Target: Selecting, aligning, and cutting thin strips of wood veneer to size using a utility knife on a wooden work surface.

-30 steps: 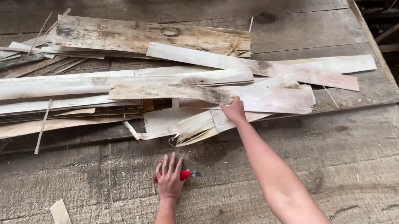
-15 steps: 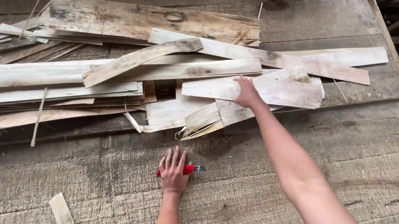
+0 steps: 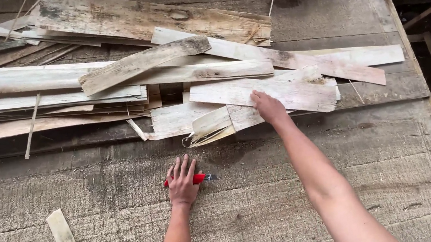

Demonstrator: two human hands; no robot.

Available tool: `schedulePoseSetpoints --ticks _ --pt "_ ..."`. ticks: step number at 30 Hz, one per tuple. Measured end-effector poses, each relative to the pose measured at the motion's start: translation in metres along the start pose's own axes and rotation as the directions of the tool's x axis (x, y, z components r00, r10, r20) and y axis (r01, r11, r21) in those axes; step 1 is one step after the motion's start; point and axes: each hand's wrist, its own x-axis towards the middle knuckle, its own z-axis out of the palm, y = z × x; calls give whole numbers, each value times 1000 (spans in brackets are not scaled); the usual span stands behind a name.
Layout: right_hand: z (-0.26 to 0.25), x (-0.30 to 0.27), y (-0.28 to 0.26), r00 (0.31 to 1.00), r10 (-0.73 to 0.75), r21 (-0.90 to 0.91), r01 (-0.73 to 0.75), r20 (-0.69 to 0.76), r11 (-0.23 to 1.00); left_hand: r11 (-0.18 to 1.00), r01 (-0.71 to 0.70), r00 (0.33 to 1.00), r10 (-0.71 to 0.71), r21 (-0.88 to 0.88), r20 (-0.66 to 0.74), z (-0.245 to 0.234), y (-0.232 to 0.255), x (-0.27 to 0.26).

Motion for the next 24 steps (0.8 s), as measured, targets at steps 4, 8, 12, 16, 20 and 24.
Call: schedulePoseSetpoints --ticks 4,8,12,16,20,24 --pt "0 -6 -6 995 -79 -110 71 -62 991 1000 6 1000 -6 4 1 -2 1 0" --pt "-11 -6 -2 815 -291 -421 64 -501 905 1000 -16 999 16 -2 -30 0 0 1" --pt "-36 -7 -6 663 -342 -472 -19 -666 882 1000 -19 999 19 -1 -34 2 -1 -1" --pt "-52 -5 -16 630 -306 -384 13 -714 923 1000 -23 999 23 -4 -33 -1 0 1" --pt "-56 5 -17 618 -263 -354 -27 -741 935 1000 -20 999 20 -5 -30 -1 0 2" --pt "-36 15 -15 963 37 -274 -113 -267 955 1000 -14 1000 14 -3 -21 -1 0 3"
